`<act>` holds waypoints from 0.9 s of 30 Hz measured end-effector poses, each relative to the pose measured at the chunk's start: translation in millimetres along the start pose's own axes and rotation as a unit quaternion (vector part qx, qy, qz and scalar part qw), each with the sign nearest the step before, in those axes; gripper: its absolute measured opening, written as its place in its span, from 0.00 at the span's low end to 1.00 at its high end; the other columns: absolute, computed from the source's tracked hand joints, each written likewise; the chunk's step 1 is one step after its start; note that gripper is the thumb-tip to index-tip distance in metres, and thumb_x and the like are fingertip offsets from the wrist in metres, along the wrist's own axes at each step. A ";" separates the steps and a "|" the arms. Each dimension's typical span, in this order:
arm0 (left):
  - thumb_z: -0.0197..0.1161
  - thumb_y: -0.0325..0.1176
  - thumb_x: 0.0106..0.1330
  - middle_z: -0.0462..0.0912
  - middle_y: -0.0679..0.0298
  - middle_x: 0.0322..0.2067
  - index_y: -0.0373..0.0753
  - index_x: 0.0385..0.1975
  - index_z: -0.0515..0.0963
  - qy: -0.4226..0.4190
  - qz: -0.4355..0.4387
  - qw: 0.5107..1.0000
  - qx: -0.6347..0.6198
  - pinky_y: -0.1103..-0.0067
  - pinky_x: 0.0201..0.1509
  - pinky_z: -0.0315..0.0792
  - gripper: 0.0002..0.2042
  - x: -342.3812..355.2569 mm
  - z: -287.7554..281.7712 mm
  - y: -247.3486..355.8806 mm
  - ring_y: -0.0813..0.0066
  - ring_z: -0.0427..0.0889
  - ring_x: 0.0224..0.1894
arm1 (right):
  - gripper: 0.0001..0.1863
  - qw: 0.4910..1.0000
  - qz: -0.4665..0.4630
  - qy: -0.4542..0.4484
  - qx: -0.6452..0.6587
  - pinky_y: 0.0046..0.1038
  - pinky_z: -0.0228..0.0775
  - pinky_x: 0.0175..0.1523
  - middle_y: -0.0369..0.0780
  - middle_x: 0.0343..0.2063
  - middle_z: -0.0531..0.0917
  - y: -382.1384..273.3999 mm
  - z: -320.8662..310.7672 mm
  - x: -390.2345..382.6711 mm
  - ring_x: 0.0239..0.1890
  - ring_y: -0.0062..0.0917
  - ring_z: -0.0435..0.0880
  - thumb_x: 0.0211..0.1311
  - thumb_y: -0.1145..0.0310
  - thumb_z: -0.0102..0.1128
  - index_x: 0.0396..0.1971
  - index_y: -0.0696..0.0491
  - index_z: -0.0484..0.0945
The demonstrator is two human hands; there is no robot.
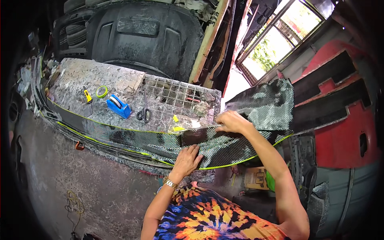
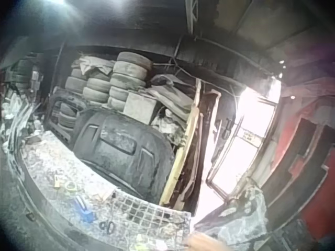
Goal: The person positions and smooths a carbon fiber sheet onto a car body component by hand, pressing the material along its contours and edges.
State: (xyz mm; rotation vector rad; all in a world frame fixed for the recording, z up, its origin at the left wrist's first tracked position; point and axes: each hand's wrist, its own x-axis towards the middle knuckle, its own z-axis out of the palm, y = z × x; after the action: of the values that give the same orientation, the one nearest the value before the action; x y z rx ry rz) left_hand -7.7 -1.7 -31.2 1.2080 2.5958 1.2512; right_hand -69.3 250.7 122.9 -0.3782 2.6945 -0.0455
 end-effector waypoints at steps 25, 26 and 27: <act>0.55 0.45 0.72 0.76 0.53 0.55 0.33 0.60 0.70 0.017 -0.041 0.998 0.038 0.63 0.68 0.61 0.24 -7.7 9.6 14.9 0.58 0.74 0.59 | 0.15 0.994 -0.049 0.103 0.006 0.42 0.74 0.45 0.44 0.31 0.80 18.7 32.4 -19.8 0.40 0.42 0.82 0.55 0.58 0.68 0.28 0.55 0.80; 0.55 0.45 0.72 0.76 0.53 0.55 0.33 0.60 0.70 0.021 -0.042 0.998 0.033 0.63 0.68 0.60 0.25 -8.5 10.6 14.4 0.58 0.74 0.59 | 0.15 0.994 -0.044 0.102 -0.003 0.43 0.73 0.45 0.44 0.31 0.80 18.7 32.8 -20.1 0.39 0.42 0.82 0.55 0.58 0.68 0.28 0.56 0.80; 0.55 0.45 0.72 0.76 0.53 0.55 0.33 0.60 0.70 0.024 -0.042 0.998 0.026 0.63 0.69 0.60 0.25 -8.0 11.6 14.3 0.58 0.73 0.59 | 0.15 0.994 -0.038 0.100 -0.011 0.43 0.73 0.45 0.44 0.31 0.80 18.0 31.6 -21.1 0.39 0.42 0.82 0.55 0.58 0.68 0.28 0.56 0.80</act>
State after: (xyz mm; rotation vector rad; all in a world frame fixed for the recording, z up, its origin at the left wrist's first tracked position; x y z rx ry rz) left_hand 10.8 6.2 -31.8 1.0758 2.6974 1.2207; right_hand -42.5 274.6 100.9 -0.5078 2.8795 -0.0788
